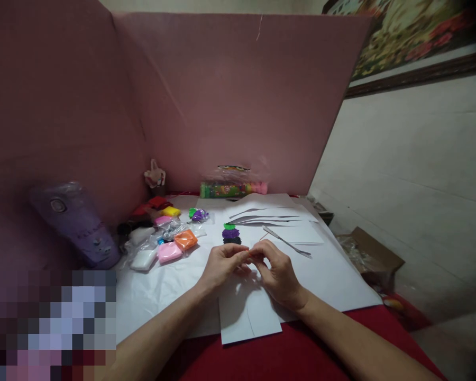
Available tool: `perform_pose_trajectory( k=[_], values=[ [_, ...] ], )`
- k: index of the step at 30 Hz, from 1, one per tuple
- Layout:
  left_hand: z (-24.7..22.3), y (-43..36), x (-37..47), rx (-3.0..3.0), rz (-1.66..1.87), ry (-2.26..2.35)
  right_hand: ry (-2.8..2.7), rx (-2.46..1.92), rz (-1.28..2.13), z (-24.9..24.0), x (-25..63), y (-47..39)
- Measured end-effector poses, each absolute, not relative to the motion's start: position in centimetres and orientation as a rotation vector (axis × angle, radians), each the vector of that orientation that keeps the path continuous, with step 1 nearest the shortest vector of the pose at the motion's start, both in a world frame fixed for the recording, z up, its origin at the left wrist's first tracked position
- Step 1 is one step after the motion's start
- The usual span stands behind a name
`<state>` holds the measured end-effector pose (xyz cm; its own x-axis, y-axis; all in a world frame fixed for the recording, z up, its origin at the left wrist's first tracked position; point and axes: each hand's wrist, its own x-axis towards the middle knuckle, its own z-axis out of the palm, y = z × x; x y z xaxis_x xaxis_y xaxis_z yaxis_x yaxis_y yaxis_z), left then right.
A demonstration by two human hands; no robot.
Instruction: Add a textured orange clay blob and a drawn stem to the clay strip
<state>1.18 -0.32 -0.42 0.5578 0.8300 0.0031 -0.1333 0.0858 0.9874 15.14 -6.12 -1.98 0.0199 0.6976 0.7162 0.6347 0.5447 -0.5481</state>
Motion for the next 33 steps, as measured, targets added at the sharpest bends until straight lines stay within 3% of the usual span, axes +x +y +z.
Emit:
perform_pose_trajectory(
  k=[33],
  values=[
    [-1.3,0.5,1.3,1.49,0.938,0.736,-1.544,-1.169,0.278,-1.8,15.1,-6.2]
  ],
)
